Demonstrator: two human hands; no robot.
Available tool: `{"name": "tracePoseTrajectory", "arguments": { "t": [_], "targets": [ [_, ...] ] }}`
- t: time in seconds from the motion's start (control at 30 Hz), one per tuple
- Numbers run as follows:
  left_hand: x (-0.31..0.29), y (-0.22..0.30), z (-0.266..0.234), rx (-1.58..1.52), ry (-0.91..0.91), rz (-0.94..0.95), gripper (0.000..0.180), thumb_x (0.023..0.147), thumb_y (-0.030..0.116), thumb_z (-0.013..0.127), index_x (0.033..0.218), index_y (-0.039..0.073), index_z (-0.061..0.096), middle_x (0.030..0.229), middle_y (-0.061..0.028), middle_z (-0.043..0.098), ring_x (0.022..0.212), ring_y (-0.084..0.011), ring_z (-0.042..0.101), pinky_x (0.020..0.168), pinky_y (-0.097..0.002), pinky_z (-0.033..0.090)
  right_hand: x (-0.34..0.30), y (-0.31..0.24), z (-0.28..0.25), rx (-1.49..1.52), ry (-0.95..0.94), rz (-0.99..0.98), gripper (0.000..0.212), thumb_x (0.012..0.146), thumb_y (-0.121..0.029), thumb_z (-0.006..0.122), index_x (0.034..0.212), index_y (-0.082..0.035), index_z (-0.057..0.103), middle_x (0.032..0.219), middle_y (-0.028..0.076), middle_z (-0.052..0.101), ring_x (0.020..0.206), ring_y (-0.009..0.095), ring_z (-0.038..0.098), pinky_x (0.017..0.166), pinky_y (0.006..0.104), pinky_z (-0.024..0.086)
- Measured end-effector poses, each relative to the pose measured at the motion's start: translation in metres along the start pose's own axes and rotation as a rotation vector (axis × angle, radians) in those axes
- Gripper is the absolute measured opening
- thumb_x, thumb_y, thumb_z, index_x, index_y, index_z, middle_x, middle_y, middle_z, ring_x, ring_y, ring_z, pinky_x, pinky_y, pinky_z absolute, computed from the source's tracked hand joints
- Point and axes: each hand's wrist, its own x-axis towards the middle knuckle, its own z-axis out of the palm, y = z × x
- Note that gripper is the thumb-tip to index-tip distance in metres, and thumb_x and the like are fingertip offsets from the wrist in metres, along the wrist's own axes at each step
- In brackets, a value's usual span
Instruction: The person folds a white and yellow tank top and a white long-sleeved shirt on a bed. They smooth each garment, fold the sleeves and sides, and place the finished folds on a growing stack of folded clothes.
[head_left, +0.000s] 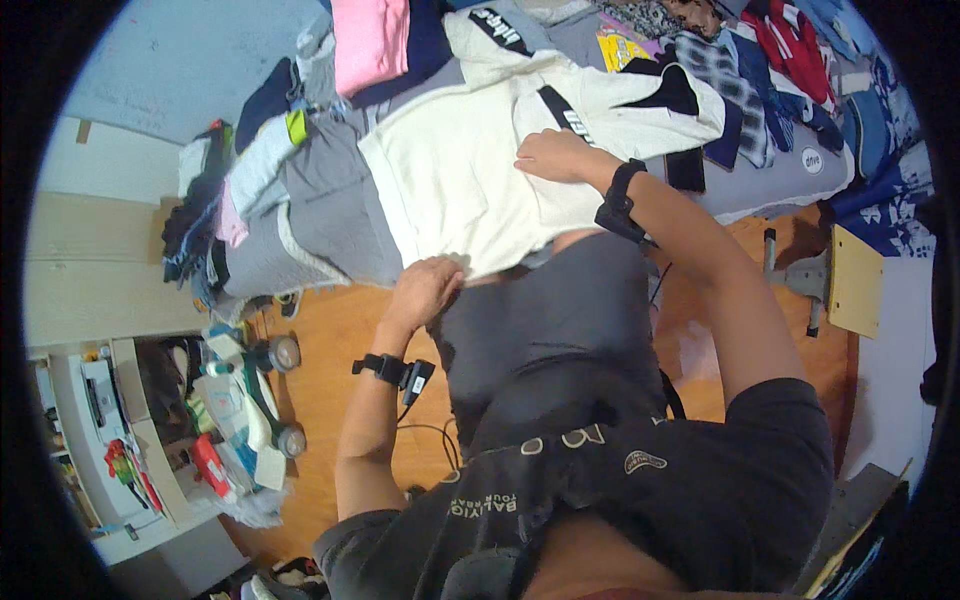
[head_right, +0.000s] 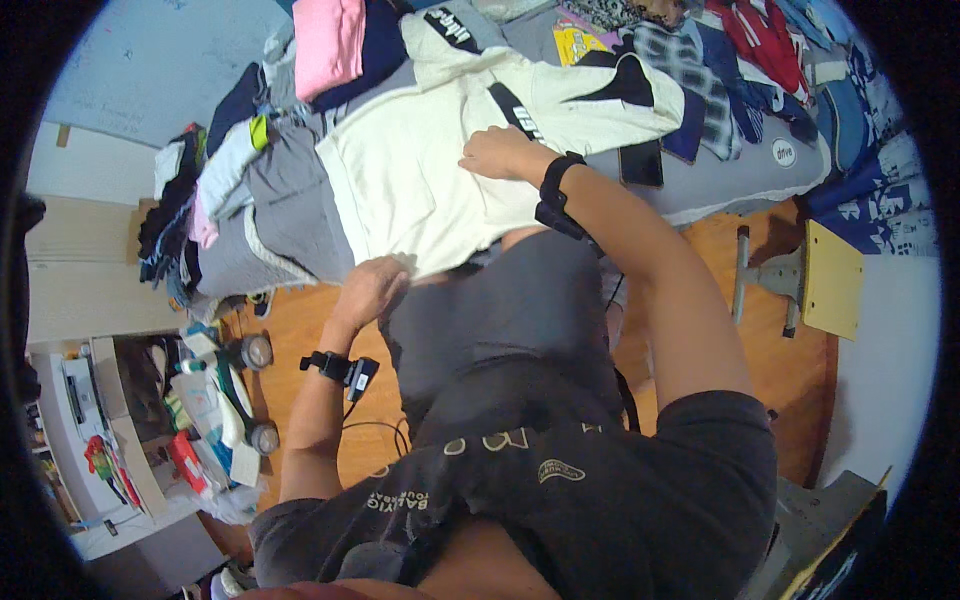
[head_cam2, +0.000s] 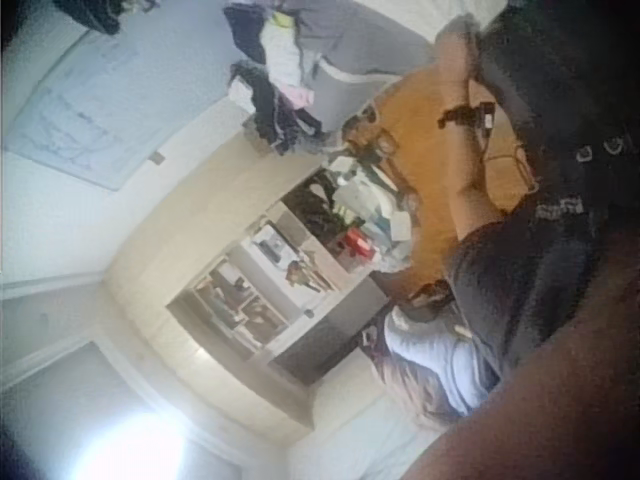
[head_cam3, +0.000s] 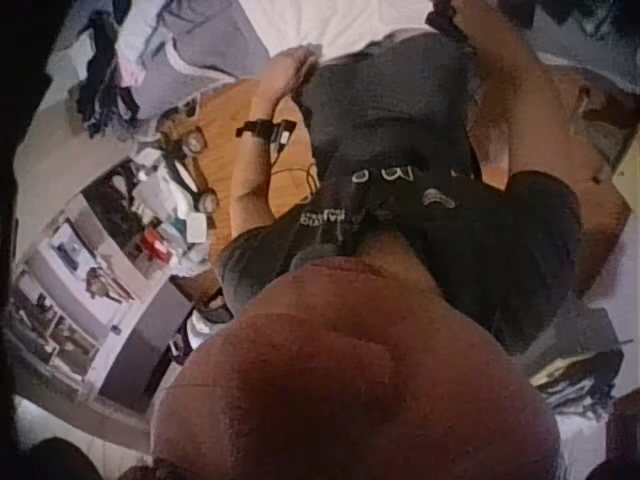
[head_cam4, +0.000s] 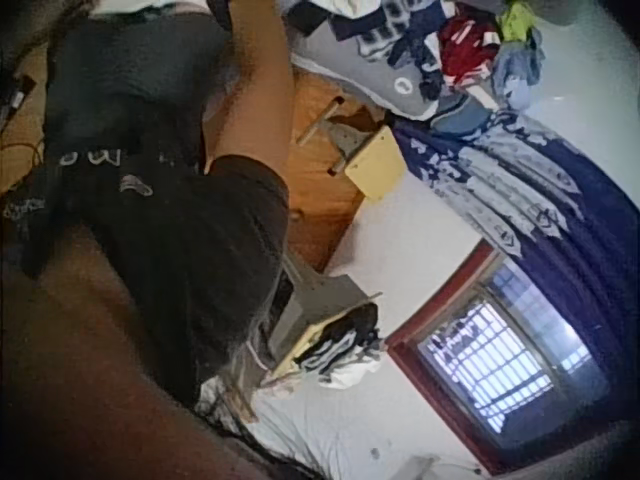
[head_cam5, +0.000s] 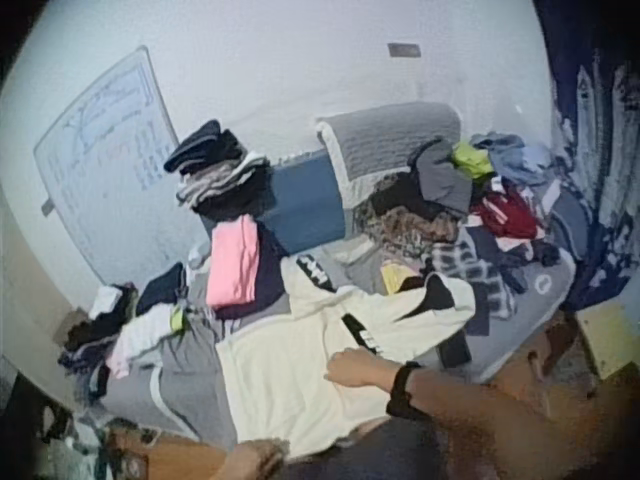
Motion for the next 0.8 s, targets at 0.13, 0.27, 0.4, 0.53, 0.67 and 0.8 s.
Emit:
{"name": "tracePoseTrajectory", "arguments": {
  "t": [0.13,0.27,0.4,0.53,0.67,0.8],
  "targets": [
    [0.055,0.006,-0.027,-0.155,0.069,0.123,0.044,0.096,0.027,0.059,0.135,0.006,0.056,0.132,-0.0184,0.059,0.122,-0.0380,0.053,0.105,-0.0445,0.042,0.038,0.021,-0.010,-0.044,0.365,0.019,0.034,0.093,-0.030,0.056,0.109,-0.002,0.067,0.118,0.014,0.063,0.114,0.034,0.058,0.097,0.0460,0.047],
    [0.129,0.015,-0.021,-0.001,0.219,0.419,0.054,0.095,0.031,0.060,0.143,0.009,0.049,0.147,-0.0154,0.047,0.133,-0.0352,0.045,0.112,-0.0467,0.034,0.054,0.043,0.013,-0.231,0.438,-0.016,0.047,0.095,-0.035,0.055,0.134,-0.010,0.057,0.143,0.015,0.050,0.134,0.032,0.045,0.107,0.0564,0.036],
    [0.192,-0.013,-0.001,0.169,0.230,0.553,0.060,0.092,0.034,0.063,0.146,0.012,0.047,0.151,-0.0147,0.043,0.138,-0.0330,0.041,0.116,-0.0524,0.029,0.054,0.054,0.036,-0.254,0.409,0.049,0.061,0.096,-0.045,0.052,0.152,-0.024,0.040,0.160,0.015,0.031,0.146,0.041,0.028,0.112,0.0694,0.021],
    [0.230,-0.087,-0.011,0.221,0.344,0.232,0.061,0.093,0.038,0.061,0.146,0.012,0.048,0.151,-0.0195,0.044,0.140,-0.0351,0.039,0.113,-0.0567,0.028,0.053,0.058,0.040,-0.232,0.445,0.033,0.061,0.096,-0.049,0.052,0.152,-0.027,0.040,0.161,0.016,0.029,0.145,0.047,0.026,0.113,0.0700,0.019],
    [0.271,-0.148,-0.048,0.098,0.646,-0.026,0.045,0.096,0.029,0.059,0.130,-0.001,0.057,0.123,-0.0208,0.062,0.120,-0.0367,0.055,0.105,-0.0452,0.040,0.052,0.056,0.039,-0.239,0.502,0.019,0.061,0.096,-0.048,0.052,0.151,-0.024,0.042,0.159,0.016,0.032,0.143,0.046,0.029,0.112,0.0688,0.021],
    [0.346,-0.146,-0.055,-0.756,0.672,-0.192,0.059,0.096,0.034,0.062,0.138,-0.005,0.049,0.130,-0.0205,0.059,0.124,-0.0294,0.053,0.103,-0.0406,0.041,0.051,0.056,0.039,-0.216,0.534,0.010,0.060,0.095,-0.048,0.053,0.149,-0.023,0.045,0.157,0.017,0.034,0.142,0.046,0.031,0.112,0.0687,0.022]
  ]
}}
